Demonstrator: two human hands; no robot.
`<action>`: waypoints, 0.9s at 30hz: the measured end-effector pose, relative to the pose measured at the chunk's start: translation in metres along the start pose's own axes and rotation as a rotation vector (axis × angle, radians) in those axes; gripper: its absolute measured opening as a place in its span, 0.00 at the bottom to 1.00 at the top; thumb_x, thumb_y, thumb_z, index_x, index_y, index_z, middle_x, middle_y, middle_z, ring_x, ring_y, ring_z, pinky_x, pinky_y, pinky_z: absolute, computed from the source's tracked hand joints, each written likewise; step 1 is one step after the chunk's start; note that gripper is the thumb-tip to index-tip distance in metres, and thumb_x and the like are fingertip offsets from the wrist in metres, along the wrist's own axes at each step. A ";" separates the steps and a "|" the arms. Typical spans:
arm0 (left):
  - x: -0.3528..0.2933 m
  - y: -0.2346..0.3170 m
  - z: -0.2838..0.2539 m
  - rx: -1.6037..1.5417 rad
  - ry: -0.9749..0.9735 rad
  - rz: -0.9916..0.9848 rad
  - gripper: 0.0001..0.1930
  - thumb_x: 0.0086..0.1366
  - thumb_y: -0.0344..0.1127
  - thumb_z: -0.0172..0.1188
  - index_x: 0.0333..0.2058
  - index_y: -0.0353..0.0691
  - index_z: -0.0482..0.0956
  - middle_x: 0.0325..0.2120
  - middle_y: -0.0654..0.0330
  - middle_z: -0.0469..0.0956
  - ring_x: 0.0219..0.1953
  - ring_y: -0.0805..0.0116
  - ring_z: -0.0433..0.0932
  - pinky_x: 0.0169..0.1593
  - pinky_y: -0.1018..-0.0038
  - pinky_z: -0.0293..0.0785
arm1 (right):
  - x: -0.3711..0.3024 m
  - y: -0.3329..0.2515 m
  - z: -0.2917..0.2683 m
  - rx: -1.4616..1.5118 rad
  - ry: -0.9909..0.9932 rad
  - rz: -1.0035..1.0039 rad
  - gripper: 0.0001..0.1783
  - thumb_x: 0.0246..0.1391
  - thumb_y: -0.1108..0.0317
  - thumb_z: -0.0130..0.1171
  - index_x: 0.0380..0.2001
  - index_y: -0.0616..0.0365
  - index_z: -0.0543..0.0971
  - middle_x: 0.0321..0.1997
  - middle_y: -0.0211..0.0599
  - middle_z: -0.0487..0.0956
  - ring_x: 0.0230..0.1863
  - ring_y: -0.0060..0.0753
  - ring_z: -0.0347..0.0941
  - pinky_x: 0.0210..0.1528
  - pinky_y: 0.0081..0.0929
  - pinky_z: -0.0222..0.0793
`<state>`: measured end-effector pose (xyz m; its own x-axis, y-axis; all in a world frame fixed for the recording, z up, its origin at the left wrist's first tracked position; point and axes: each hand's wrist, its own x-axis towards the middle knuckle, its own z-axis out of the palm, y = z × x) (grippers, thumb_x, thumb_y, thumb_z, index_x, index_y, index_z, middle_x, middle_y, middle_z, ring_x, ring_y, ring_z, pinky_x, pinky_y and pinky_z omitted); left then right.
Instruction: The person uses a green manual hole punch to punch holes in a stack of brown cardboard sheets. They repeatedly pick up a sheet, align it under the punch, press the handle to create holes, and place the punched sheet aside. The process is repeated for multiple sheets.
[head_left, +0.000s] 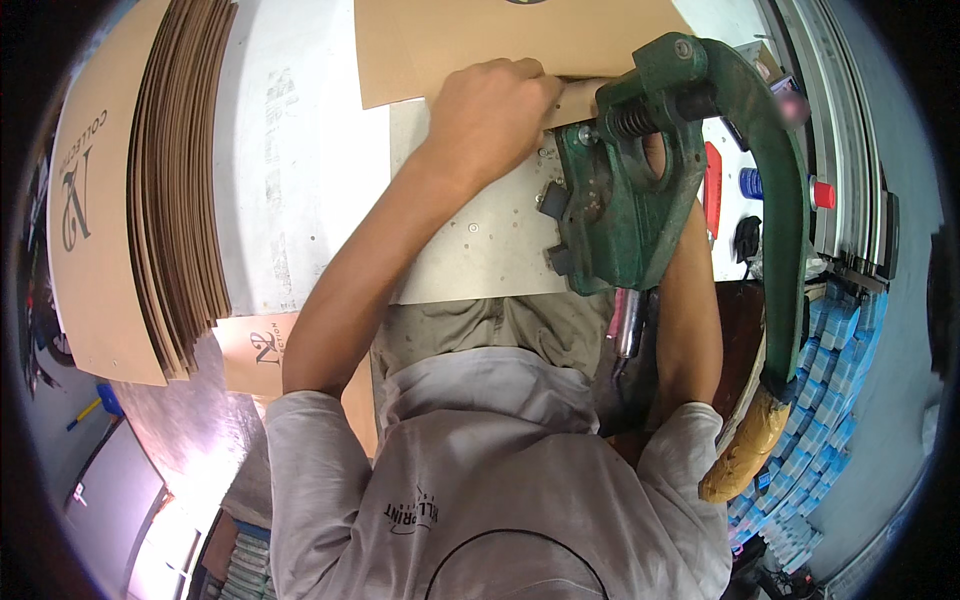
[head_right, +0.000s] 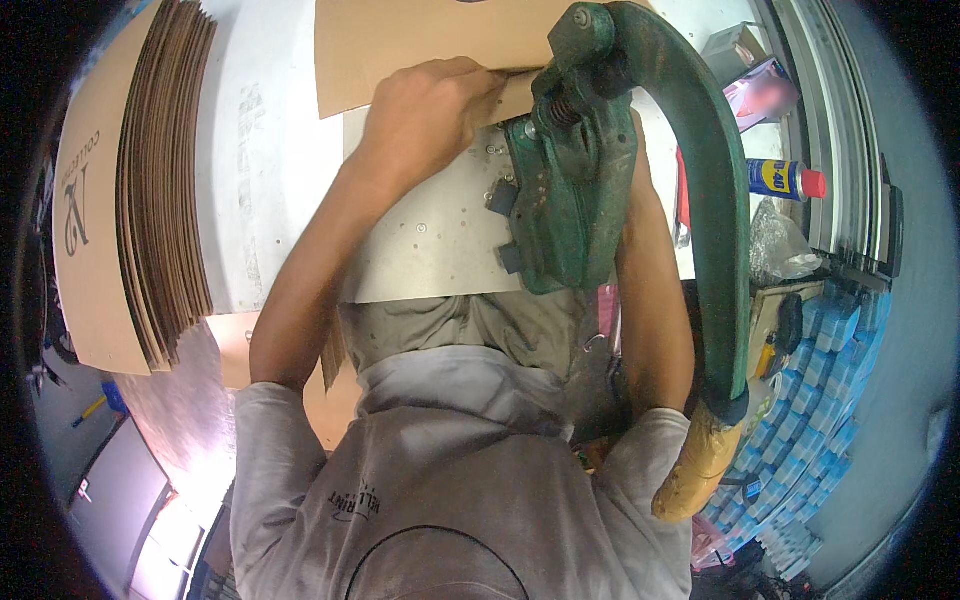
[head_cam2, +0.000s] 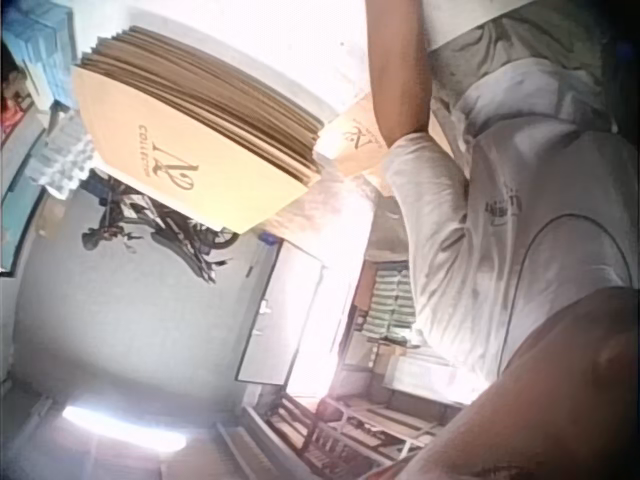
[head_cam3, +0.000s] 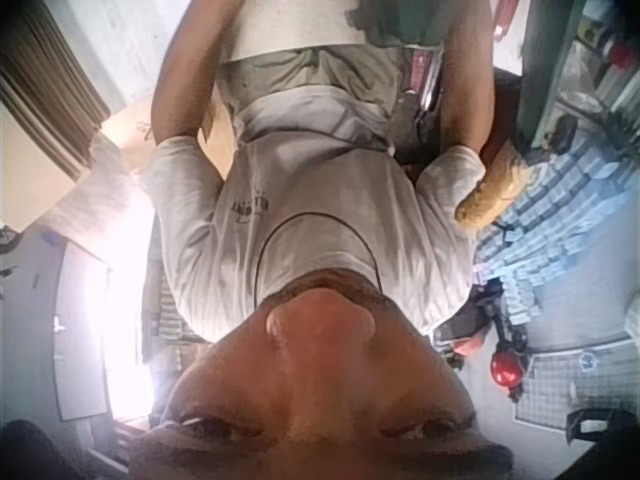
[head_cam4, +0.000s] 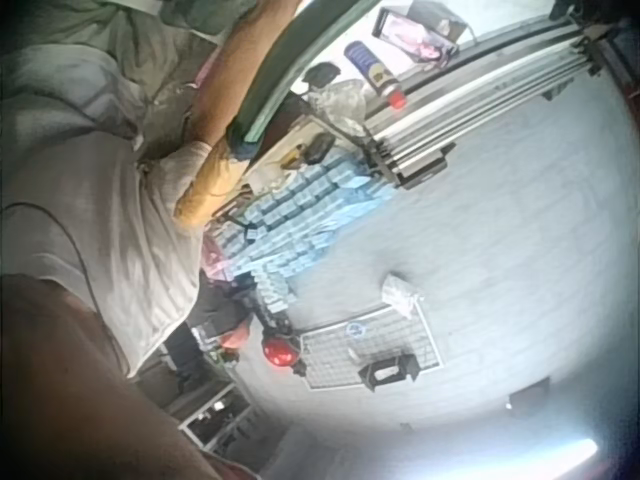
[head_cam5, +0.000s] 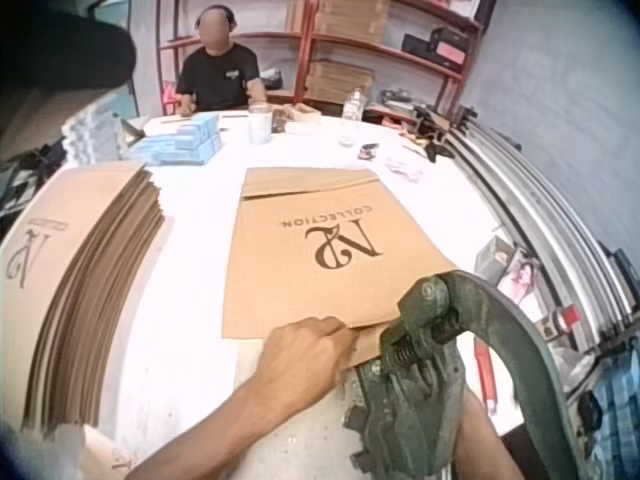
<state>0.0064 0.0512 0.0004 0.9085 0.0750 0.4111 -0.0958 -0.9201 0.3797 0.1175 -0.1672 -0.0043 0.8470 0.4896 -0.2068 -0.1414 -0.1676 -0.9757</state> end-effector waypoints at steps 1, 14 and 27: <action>0.000 0.002 0.003 -0.037 -0.030 -0.018 0.15 0.55 0.30 0.64 0.42 0.40 0.88 0.34 0.56 0.85 0.40 0.54 0.84 0.44 0.59 0.81 | -0.002 0.001 0.001 0.054 0.022 0.027 0.14 0.58 0.69 0.69 0.44 0.64 0.84 0.39 0.35 0.86 0.36 0.27 0.81 0.40 0.28 0.79; 0.002 0.030 0.017 -0.240 -0.031 -0.007 0.14 0.53 0.38 0.73 0.35 0.35 0.87 0.32 0.53 0.81 0.39 0.50 0.80 0.45 0.57 0.78 | -0.045 -0.057 -0.049 -0.586 -0.006 0.052 0.15 0.61 0.67 0.63 0.45 0.69 0.82 0.37 0.33 0.84 0.34 0.25 0.80 0.37 0.27 0.76; -0.003 0.031 0.016 -0.218 -0.072 -0.017 0.10 0.54 0.36 0.72 0.32 0.36 0.86 0.32 0.52 0.82 0.41 0.48 0.81 0.48 0.56 0.79 | -0.191 -0.093 -0.003 -0.882 -0.314 -0.900 0.43 0.61 0.29 0.45 0.68 0.47 0.67 0.66 0.44 0.73 0.71 0.51 0.56 0.68 0.59 0.47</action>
<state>0.0073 0.0164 -0.0027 0.9366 0.0553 0.3460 -0.1587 -0.8135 0.5595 -0.0294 -0.2475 0.1260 0.2949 0.8822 0.3671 0.8957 -0.1215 -0.4276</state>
